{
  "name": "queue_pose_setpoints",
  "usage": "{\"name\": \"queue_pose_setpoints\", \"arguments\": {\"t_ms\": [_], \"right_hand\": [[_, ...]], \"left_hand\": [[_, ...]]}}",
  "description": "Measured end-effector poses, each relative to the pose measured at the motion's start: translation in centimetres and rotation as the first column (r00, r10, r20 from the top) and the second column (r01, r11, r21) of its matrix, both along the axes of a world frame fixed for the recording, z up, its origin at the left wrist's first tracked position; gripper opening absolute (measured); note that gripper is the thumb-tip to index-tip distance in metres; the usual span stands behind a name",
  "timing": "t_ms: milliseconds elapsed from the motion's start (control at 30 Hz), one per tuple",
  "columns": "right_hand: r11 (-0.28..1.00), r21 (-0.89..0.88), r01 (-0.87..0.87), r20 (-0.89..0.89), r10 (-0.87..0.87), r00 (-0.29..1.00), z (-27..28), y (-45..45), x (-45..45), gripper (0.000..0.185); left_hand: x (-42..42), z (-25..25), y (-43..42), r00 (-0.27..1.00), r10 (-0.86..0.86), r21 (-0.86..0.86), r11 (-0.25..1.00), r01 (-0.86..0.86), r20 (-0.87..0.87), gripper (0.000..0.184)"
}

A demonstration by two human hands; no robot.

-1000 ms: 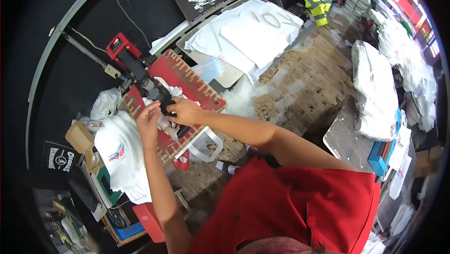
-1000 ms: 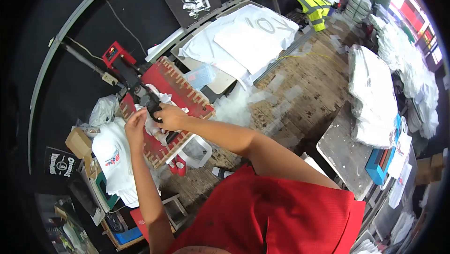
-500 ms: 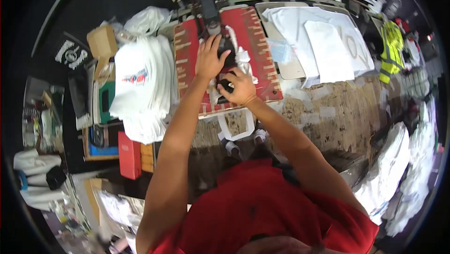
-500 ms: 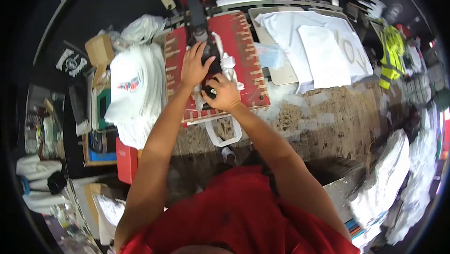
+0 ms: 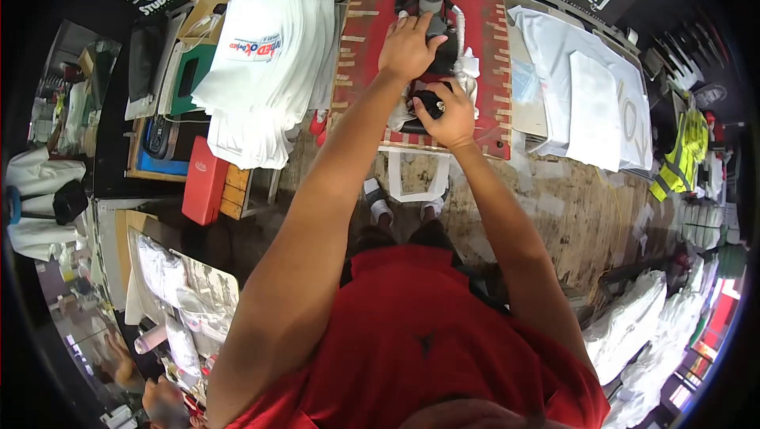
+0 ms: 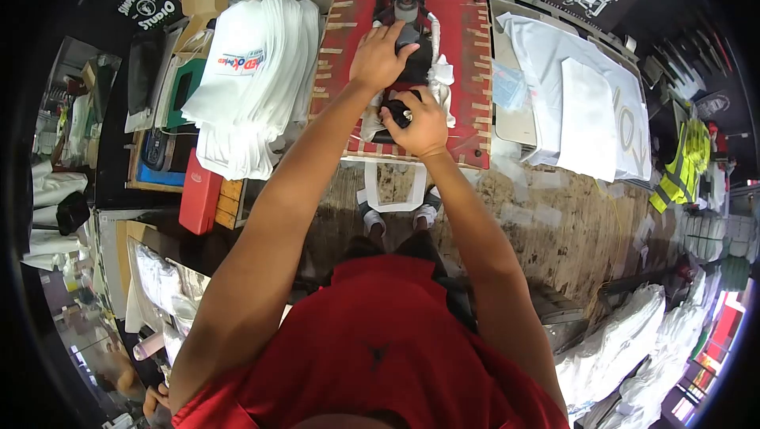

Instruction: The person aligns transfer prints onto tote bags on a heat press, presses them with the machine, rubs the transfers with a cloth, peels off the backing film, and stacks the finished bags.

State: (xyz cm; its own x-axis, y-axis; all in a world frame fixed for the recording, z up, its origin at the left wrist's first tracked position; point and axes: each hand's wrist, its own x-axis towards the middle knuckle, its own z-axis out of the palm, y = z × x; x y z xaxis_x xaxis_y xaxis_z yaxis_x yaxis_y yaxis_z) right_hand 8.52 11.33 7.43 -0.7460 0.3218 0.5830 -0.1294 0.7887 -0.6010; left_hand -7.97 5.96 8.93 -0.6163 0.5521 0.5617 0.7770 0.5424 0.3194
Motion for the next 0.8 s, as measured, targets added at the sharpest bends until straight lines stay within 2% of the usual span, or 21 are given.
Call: {"name": "queue_pose_setpoints", "arguments": {"t_ms": [67,133,267,333,433,467,500,533,633,800], "right_hand": [[1.000,0.009,-0.002,-0.014,0.002,1.000,-0.1,0.0,-0.2,0.025],[1.000,-0.005,-0.011,-0.034,0.011,0.999,0.0,0.0,-0.1,0.024],[1.000,-0.021,-0.019,0.020,0.020,1.000,0.8,-0.3,0.2,0.024],[1.000,-0.013,-0.015,0.040,0.015,0.999,0.3,-0.1,0.1,0.024],[1.000,0.026,0.005,-0.072,-0.003,0.997,-0.6,0.1,-0.4,0.024],[1.000,0.022,0.007,-0.047,-0.006,0.999,-0.6,0.1,-0.3,0.025],[1.000,0.010,0.001,-0.045,0.000,0.999,-0.6,0.1,-0.3,0.025],[1.000,-0.002,-0.003,-0.043,0.003,0.999,-0.5,0.1,-0.2,0.025],[0.999,0.048,0.018,-0.077,-0.014,0.997,-1.2,0.2,-0.4,0.026],[0.995,0.094,0.041,-0.114,-0.031,0.993,-1.5,0.3,-0.6,0.026]], "left_hand": [[0.0,0.0,0.0,1.000,0.013,-0.003,1.000,-0.013,-0.009,0.060],[-0.1,0.2,-0.1,0.994,-0.044,-0.007,0.999,0.045,0.096,0.060],[0.2,0.2,-0.3,0.990,-0.030,-0.018,0.999,0.033,0.139,0.060],[-0.1,-0.4,0.0,1.000,0.004,0.030,1.000,-0.004,-0.023,0.059],[-0.4,-0.9,0.1,1.000,-0.014,0.033,0.999,0.014,-0.011,0.057],[-0.5,-0.9,0.1,1.000,-0.026,0.057,0.998,0.027,-0.009,0.056],[-0.5,-0.2,-0.2,0.994,-0.080,0.025,0.997,0.078,0.081,0.076],[0.1,0.2,-0.4,0.991,-0.079,0.017,0.997,0.078,0.104,0.076],[1.3,1.6,-0.7,0.982,-0.031,-0.041,0.998,0.039,0.187,0.057],[1.3,1.1,-0.8,0.982,-0.040,-0.013,0.999,0.043,0.183,0.058]]}}
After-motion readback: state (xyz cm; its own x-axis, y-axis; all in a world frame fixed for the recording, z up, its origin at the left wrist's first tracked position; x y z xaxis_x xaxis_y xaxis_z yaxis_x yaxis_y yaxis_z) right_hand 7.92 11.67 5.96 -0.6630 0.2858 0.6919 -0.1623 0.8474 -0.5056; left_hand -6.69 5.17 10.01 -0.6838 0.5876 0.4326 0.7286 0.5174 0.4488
